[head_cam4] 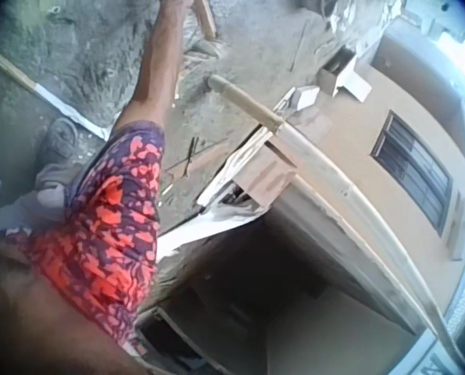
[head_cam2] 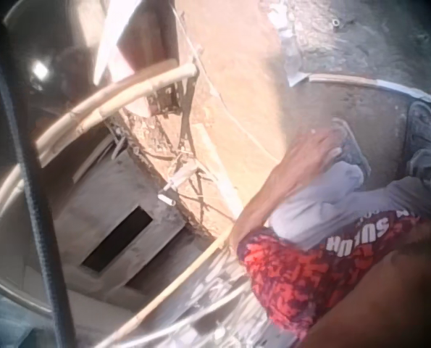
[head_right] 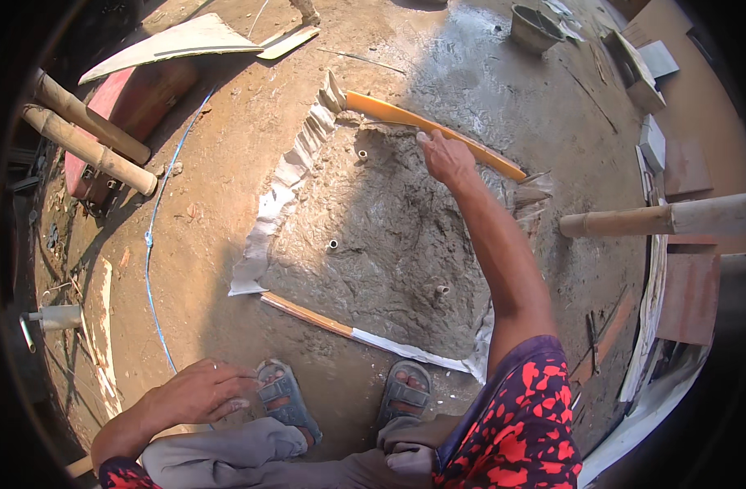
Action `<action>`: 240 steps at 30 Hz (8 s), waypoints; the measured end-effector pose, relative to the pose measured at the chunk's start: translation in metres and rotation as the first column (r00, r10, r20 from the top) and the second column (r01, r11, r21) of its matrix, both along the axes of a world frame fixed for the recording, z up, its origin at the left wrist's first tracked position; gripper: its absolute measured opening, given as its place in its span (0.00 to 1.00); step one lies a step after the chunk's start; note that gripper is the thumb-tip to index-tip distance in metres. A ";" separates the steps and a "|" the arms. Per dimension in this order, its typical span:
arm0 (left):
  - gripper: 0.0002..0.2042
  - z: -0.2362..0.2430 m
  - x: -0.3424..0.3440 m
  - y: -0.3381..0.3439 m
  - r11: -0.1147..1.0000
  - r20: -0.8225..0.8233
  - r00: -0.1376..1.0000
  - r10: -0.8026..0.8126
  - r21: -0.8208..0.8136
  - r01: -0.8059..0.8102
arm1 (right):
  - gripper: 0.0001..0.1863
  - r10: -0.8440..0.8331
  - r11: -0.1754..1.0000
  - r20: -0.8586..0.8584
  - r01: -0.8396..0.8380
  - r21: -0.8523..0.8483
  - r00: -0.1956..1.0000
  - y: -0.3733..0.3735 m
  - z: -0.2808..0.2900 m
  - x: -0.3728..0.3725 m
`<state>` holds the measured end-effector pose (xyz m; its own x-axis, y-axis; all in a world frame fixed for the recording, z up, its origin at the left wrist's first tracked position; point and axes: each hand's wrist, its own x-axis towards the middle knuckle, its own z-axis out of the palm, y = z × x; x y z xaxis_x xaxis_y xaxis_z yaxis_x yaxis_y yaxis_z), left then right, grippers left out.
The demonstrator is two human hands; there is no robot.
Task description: The person levels and smooths wet concrete within a wooden frame using a trowel and their hands, then inserts a pipe into the mixture.
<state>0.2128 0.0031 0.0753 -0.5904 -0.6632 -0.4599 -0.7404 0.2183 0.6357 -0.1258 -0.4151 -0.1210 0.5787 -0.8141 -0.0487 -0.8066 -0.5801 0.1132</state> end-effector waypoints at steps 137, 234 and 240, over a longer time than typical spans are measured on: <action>0.22 0.060 -0.049 -0.019 0.930 0.096 0.981 0.168 0.314 -0.190 | 0.16 -0.834 0.277 -0.209 -0.716 0.641 -0.510 0.278 -0.076 -0.120; 0.07 -0.235 -0.477 -0.514 0.734 0.085 0.935 -0.345 -0.597 0.325 | 0.15 -0.872 0.323 0.224 -0.169 0.931 -0.435 0.140 -0.050 -0.188; 0.07 -0.251 -0.476 -0.518 0.783 -0.007 0.965 -0.261 -0.587 0.207 | 0.16 -0.870 0.312 0.209 -0.171 0.935 -0.446 0.135 -0.040 -0.181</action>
